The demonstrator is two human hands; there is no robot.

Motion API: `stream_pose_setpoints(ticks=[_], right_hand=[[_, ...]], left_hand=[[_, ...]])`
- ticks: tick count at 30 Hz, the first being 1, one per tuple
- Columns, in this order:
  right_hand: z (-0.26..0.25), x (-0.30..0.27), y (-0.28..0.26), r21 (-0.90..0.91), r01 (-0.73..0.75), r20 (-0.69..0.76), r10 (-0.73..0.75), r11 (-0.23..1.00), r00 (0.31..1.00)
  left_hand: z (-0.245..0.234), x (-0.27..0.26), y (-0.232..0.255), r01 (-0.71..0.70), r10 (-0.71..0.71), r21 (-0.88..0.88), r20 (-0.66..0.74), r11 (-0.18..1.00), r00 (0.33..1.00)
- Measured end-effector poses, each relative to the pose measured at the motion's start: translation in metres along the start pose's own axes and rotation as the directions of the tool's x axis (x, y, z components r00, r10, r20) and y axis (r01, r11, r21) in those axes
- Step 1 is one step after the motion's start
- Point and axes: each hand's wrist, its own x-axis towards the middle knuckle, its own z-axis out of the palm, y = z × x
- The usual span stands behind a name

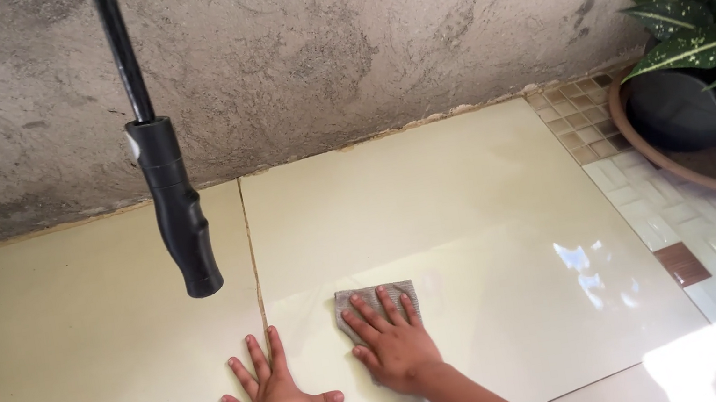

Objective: The person scrubs a tiled floor using a small abrasive pad, moving systematically across different tile patterns. The person works near a potted plant and a turquoise stool, scrubbing both plain and patterned tiles.

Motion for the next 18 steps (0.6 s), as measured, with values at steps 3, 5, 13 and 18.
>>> stream_pose_setpoints(ticks=[3,5,13,18], right_hand=[[0.015,0.005,0.032,-0.008,-0.021,-0.057,0.021,1.000,0.998],[0.031,0.014,0.066,-0.011,-0.074,-0.140,0.072,0.997,0.988],[0.084,0.004,0.276,-0.047,-0.365,-0.433,0.310,0.930,0.846],[0.083,-0.028,0.348,0.194,-0.569,-0.428,0.591,0.799,0.684]], left_hand=[[0.003,0.000,-0.003,-0.025,0.024,-0.010,-0.029,1.000,0.999],[0.003,0.001,-0.004,-0.024,0.024,0.000,-0.030,1.000,0.999],[-0.001,-0.006,0.001,-0.005,0.006,0.031,-0.019,1.000,1.000],[-0.004,-0.010,-0.001,-0.031,0.031,0.012,-0.029,0.999,0.999]])
